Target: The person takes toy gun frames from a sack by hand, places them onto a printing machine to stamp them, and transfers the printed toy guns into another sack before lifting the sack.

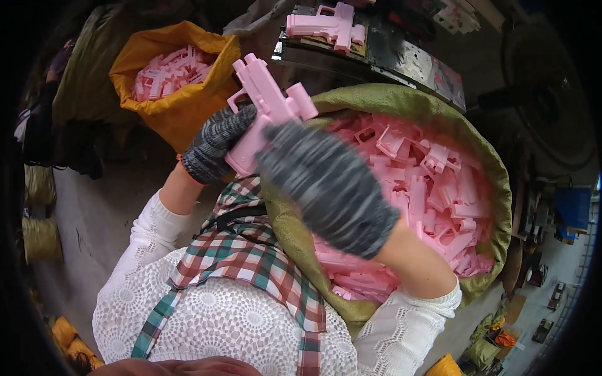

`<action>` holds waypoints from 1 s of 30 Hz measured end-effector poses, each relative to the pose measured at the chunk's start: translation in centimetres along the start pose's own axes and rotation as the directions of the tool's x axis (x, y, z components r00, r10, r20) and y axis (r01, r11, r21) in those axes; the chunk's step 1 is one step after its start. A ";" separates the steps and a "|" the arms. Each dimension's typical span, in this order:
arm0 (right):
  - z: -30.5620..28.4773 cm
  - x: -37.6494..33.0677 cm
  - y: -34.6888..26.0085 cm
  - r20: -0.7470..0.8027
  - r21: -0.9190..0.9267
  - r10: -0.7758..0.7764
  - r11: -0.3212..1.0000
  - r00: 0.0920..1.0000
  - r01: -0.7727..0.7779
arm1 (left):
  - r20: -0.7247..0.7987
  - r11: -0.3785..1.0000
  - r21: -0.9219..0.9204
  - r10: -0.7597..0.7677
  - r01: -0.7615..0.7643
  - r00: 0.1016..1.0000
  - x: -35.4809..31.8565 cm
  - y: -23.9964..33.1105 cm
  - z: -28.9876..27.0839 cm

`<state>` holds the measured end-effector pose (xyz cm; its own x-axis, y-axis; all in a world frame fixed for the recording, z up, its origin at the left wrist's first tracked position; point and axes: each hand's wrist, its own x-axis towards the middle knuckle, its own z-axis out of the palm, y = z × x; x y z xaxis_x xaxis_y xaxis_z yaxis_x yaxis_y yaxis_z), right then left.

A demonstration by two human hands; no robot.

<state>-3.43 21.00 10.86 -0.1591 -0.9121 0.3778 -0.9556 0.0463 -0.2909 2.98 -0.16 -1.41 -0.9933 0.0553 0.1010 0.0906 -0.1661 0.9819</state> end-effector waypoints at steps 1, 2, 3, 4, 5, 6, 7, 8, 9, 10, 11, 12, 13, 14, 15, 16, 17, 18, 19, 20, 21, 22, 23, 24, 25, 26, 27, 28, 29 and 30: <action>-0.9 0.7 0.7 0.005 0.003 0.094 0.996 0.996 -0.094 | -0.060 0.993 -0.116 0.026 -0.033 0.998 0.1 0.9 0.4; -1.7 1.0 1.3 0.006 0.000 0.198 0.980 0.980 -0.198 | -0.063 0.993 -0.112 0.028 -0.035 0.998 0.0 1.8 0.5; -1.5 0.9 2.0 0.069 -0.005 0.232 0.973 0.970 -0.233 | 0.000 0.945 -0.303 -0.130 0.124 0.991 0.0 2.6 0.4; -1.0 0.3 2.3 0.063 -0.014 0.235 0.972 0.970 -0.235 | 0.104 0.837 -0.470 -0.264 0.282 0.959 0.1 3.1 0.5; -0.1 -0.3 2.8 0.116 0.017 0.191 0.981 0.975 -0.194 | 0.128 0.885 -0.362 -0.262 0.291 0.957 0.2 2.8 0.2; 0.2 -0.5 3.1 0.167 0.049 0.146 0.987 0.975 -0.156 | 0.131 0.888 -0.359 -0.256 0.286 0.958 0.4 3.1 0.3; 0.0 0.0 3.4 0.101 0.013 0.093 0.995 0.990 -0.095 | 0.084 0.911 -0.343 -0.212 0.228 0.974 0.8 3.9 0.6; -0.9 0.3 4.0 0.065 0.116 0.092 0.988 0.994 -0.099 | 0.040 0.931 -0.324 -0.166 0.170 0.985 1.3 4.5 0.8; -1.8 -0.1 5.0 0.010 0.073 0.125 0.989 0.992 -0.126 | -0.120 0.994 -0.085 0.063 -0.074 0.991 2.4 3.2 0.4; -2.6 -0.7 6.4 -0.049 0.033 0.161 0.987 0.986 -0.160 | -0.257 0.987 -0.125 0.064 -0.099 0.964 3.5 3.6 0.7; -3.9 -0.4 6.3 -0.068 0.069 0.305 0.951 0.950 -0.301 | -0.373 0.915 0.318 0.361 -0.248 0.855 4.8 1.6 -0.5; -4.8 -0.4 6.7 -0.052 0.061 0.381 0.924 0.923 -0.377 | -0.341 0.652 0.710 0.648 -0.266 0.681 6.3 -0.3 -2.2; -5.3 -0.4 7.1 -0.006 0.055 0.408 0.912 0.913 -0.407 | -0.293 0.584 0.715 0.749 -0.384 0.594 8.3 0.2 -2.5; -5.8 -0.4 7.2 0.038 0.041 0.441 0.896 0.897 -0.442 | -0.242 0.500 0.708 0.836 -0.499 0.493 10.5 0.7 -2.4; -5.8 -0.6 7.3 0.032 0.036 0.439 0.897 0.898 -0.440 | -0.042 0.282 0.887 0.838 -0.365 0.544 12.4 1.5 -3.1; -5.9 -0.8 7.0 0.090 0.099 0.491 0.861 0.867 -0.498 | 0.023 0.115 0.968 0.845 -0.223 0.535 14.0 1.6 -3.1; -5.8 -1.0 7.0 0.154 0.161 0.537 0.814 0.829 -0.558 | -0.006 0.110 0.985 0.790 -0.132 0.613 15.6 1.9 -2.6; -5.8 -1.1 7.1 0.148 0.154 0.536 0.818 0.831 -0.555 | -0.043 0.096 0.995 0.730 -0.039 0.683 17.0 2.2 -2.2; -5.4 -1.3 7.8 0.113 0.151 0.524 0.831 0.844 -0.535 | -0.043 0.092 0.995 0.728 -0.036 0.685 18.5 2.8 -2.2; -5.6 -1.4 7.9 0.071 0.135 0.514 0.844 0.855 -0.519 | 0.003 0.052 0.998 0.427 -0.028 0.904 19.7 4.6 -2.1; -5.9 -1.5 8.2 0.040 0.121 0.507 0.853 0.861 -0.508 | 0.033 0.008 0.999 0.067 -0.033 0.997 20.2 5.7 -2.1; -5.8 -1.5 8.5 0.035 0.119 0.510 0.852 0.860 -0.510 | 0.038 0.007 0.999 0.069 -0.039 0.997 20.0 5.8 -1.7; -5.6 -1.3 8.8 -0.053 0.180 0.548 0.827 0.835 -0.532 | 0.084 -0.094 0.993 0.214 -0.065 0.973 19.4 5.7 -1.2; -5.3 -1.1 9.3 -0.138 0.243 0.583 0.804 0.801 -0.543 | 0.139 -0.199 0.977 0.350 -0.071 0.926 18.8 5.8 -1.0; -4.8 -0.7 10.4 -0.195 0.258 0.499 0.856 0.844 -0.447 | 0.235 -0.263 0.959 0.528 -0.106 0.816 18.0 4.2 -2.3; -4.5 -0.3 11.1 -0.197 0.254 0.496 0.859 0.845 -0.445 | 0.318 -0.286 0.943 0.634 -0.168 0.705 16.8 3.6 -3.1; -4.0 0.0 12.1 -0.204 0.242 0.493 0.862 0.846 -0.445 | 0.178 -0.262 0.965 0.570 -0.028 0.802 15.0 3.2 -3.4; -3.7 0.1 13.0 -0.217 0.224 0.494 0.865 0.842 -0.449 | 0.033 -0.249 0.963 0.500 0.107 0.865 13.2 3.3 -3.9; -3.0 -0.1 14.7 -0.199 0.318 0.494 0.849 0.846 -0.421 | -0.109 -0.097 0.979 0.505 0.182 0.856 11.7 3.9 -5.2; -2.1 0.8 15.9 -0.198 0.329 0.485 0.852 0.852 -0.408 | -0.266 0.047 0.959 0.488 0.279 0.831 9.5 4.6 -7.5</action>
<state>-19.23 21.81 8.36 -0.6478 -0.6743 0.3546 -0.6673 0.2776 -0.6911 -6.53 -7.74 2.88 -0.8004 -0.2969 0.5207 -0.2046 0.9519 0.2283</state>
